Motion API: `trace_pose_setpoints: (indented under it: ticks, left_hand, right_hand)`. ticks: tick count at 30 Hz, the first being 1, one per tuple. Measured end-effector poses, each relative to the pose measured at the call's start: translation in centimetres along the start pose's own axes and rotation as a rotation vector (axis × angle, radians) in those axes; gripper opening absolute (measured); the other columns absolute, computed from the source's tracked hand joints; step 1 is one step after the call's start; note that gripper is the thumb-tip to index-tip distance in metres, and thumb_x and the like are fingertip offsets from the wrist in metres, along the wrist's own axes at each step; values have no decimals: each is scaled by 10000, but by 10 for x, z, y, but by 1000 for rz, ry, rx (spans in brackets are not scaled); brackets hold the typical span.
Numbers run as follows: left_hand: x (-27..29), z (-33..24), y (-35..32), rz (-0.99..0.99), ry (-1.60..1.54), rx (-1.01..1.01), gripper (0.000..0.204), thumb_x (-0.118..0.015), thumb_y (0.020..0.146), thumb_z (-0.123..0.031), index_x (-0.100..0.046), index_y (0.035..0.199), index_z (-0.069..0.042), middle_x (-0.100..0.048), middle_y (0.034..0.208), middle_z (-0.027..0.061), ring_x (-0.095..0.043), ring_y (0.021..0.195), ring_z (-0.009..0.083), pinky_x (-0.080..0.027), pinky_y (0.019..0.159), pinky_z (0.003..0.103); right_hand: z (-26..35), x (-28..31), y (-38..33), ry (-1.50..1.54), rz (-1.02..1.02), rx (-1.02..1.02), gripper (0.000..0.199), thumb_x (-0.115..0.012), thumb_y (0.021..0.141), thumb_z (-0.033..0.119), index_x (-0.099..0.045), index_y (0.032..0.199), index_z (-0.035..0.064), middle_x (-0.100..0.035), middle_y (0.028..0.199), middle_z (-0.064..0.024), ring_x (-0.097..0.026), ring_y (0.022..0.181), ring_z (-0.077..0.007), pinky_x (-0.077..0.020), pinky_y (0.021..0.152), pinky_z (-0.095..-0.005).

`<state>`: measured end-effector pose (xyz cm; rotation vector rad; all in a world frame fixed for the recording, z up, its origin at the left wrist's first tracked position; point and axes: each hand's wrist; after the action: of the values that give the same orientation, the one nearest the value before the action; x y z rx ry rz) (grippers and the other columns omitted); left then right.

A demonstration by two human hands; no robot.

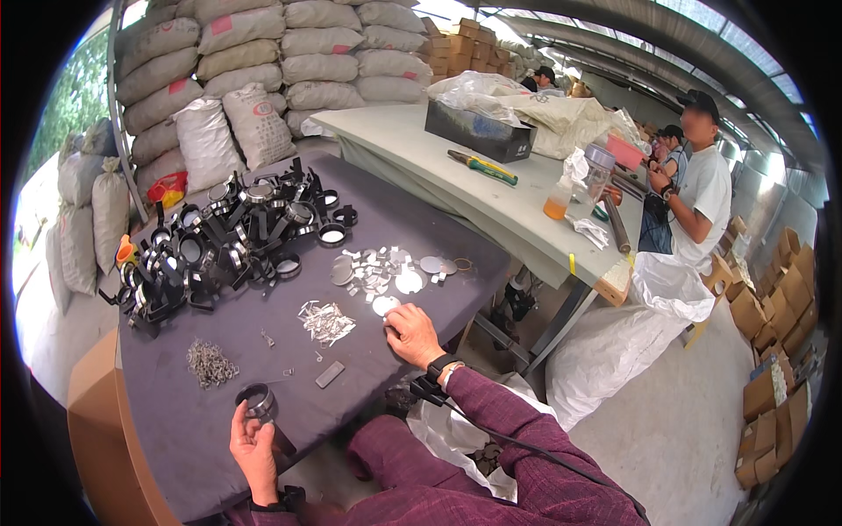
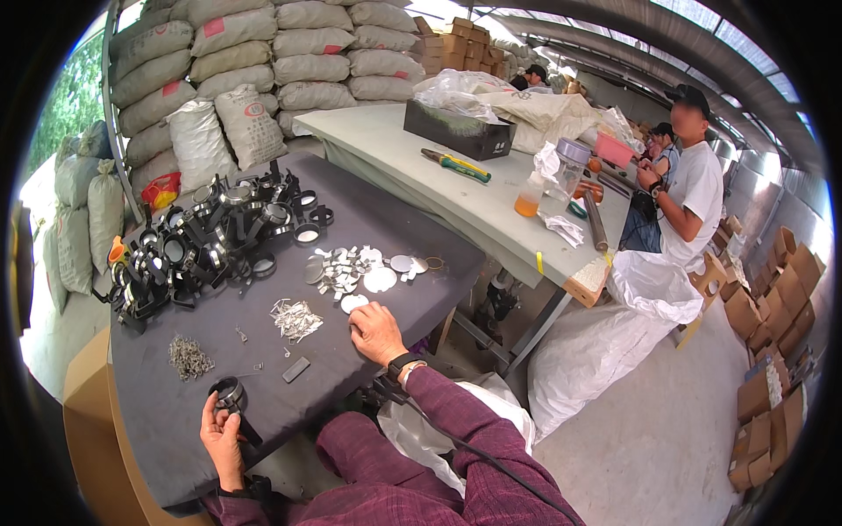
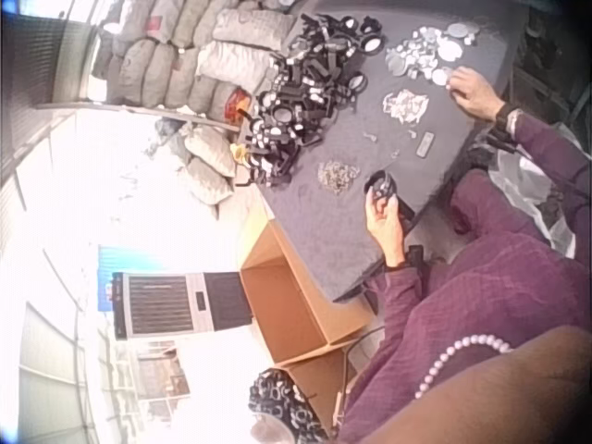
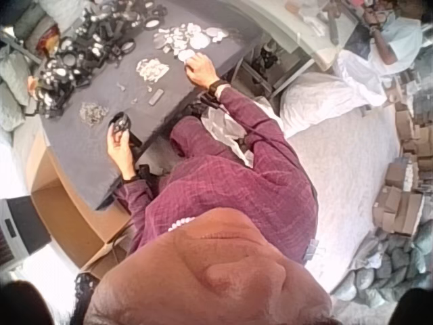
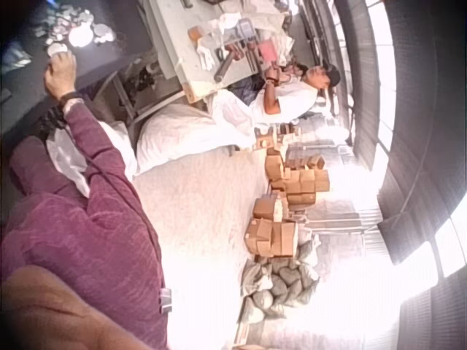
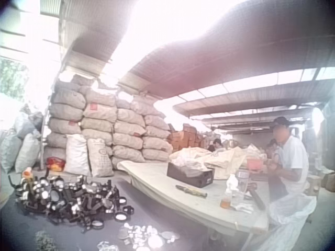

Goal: Assembling small metal and plastic components into larger circular frame assemblies.

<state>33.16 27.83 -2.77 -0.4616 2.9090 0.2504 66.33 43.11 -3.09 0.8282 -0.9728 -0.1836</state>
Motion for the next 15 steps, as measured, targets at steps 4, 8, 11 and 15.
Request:
trace_pose_setpoints:
  ticks: [4, 8, 11, 15]
  left_hand:
    - [0, 0, 0, 4, 4, 8, 572, -630, 815, 40, -446, 1353, -13, -552, 846, -12, -478, 656, 17, -371, 525, 145]
    - [2, 1, -2, 0, 0, 0, 572, -631, 812, 44, -448, 1350, -14, -548, 844, -16, -475, 654, 15, -369, 529, 143]
    - [3, 1, -4, -6, 1, 2, 567, -632, 811, 44, -454, 1346, -17, -543, 844, -21, -475, 656, 15, -369, 538, 141]
    - [6, 4, -4, 8, -12, 11, 578, -637, 799, 39, -463, 1346, -27, -534, 845, -27, -480, 670, 16, -371, 551, 141]
  right_hand:
    - [-1, 0, 0, -3, -7, 4, 108, -637, 716, 78, -581, 807, 95, -604, 873, -27, -544, 885, -241, -427, 765, -366]
    - [1, 0, -2, -4, -3, 1, 107, -637, 717, 80, -581, 807, 95, -604, 872, -26, -544, 884, -244, -426, 766, -367]
    - [1, 1, -3, 1, -7, -9, 109, -636, 719, 81, -582, 812, 94, -604, 879, -28, -542, 879, -249, -426, 768, -369]
    - [1, -1, -7, 3, -9, 1, 113, -635, 721, 82, -581, 820, 92, -600, 881, -36, -540, 881, -253, -426, 773, -372]
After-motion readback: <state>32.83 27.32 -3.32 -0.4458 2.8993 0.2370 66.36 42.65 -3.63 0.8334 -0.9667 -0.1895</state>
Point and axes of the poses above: each hand's wrist, its own y-axis towards the middle knuckle, its own x-axis out of the back of the hand, z = x × y
